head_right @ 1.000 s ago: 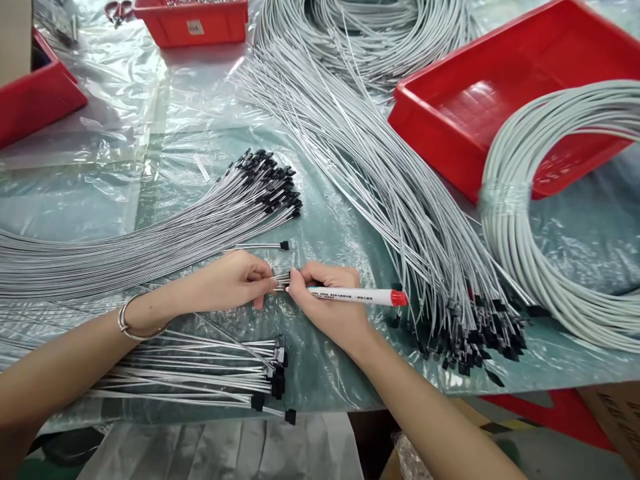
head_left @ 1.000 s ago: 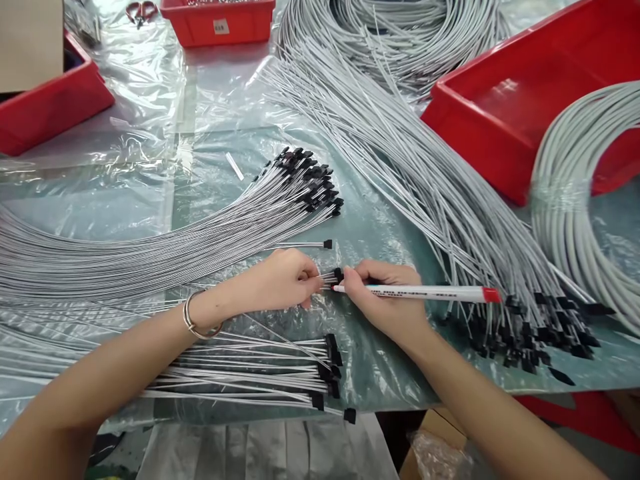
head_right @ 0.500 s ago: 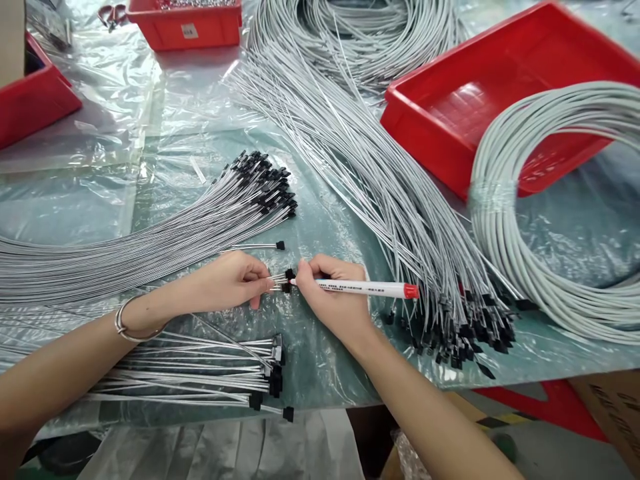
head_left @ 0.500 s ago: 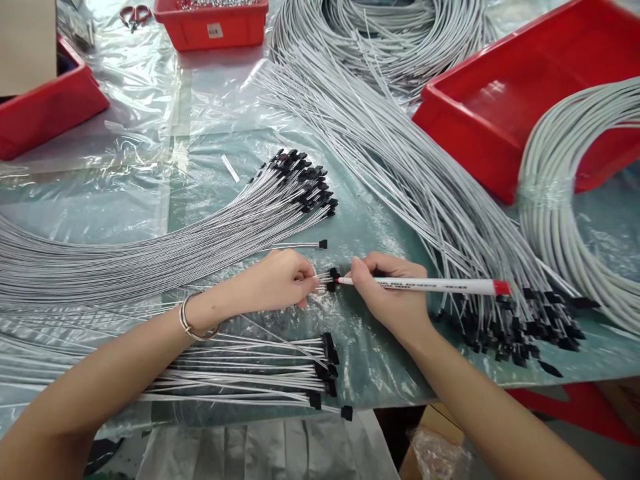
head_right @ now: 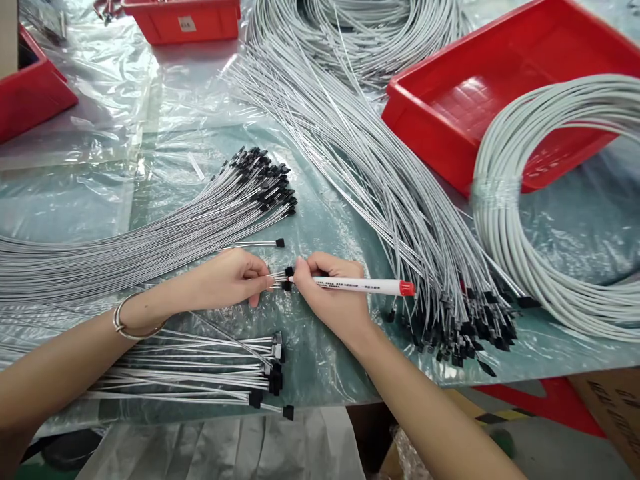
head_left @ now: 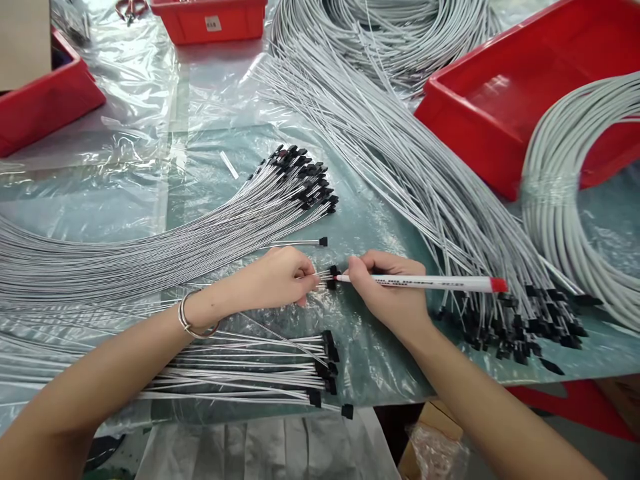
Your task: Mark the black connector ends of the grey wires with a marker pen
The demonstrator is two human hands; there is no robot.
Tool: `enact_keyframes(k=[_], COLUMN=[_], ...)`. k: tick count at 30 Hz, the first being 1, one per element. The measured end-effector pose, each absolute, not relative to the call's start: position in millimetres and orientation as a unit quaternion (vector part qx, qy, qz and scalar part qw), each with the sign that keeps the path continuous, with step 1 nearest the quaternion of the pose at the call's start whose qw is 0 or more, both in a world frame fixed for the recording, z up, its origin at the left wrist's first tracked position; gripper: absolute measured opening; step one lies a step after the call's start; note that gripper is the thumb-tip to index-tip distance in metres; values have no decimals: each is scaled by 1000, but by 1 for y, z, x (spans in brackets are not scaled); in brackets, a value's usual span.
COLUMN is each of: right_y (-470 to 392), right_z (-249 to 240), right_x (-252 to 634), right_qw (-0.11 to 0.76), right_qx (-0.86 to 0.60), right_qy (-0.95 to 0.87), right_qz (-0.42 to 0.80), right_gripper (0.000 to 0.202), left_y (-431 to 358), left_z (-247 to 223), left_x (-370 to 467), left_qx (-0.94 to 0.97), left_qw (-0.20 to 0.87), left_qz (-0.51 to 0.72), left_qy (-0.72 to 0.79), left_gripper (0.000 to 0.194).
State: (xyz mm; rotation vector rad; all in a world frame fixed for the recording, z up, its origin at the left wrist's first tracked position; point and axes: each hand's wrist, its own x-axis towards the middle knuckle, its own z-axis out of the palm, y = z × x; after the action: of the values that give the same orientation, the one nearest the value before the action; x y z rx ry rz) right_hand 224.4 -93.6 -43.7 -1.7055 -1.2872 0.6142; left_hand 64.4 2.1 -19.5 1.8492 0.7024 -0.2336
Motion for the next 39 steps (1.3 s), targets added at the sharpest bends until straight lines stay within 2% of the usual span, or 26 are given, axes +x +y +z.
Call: enact_keyframes(k=[39], right_y=[-88], right_z=[-44], right_x=[223], right_qw=[441], right_qx=[-696], right_qy=[-505], right_qz=[258], right_gripper=[33], left_y=[2], left_z=[-19], left_x=[65], left_qx=[790], left_qw=[526], left_qz=[-93], left_qy=[301], left_gripper=[34])
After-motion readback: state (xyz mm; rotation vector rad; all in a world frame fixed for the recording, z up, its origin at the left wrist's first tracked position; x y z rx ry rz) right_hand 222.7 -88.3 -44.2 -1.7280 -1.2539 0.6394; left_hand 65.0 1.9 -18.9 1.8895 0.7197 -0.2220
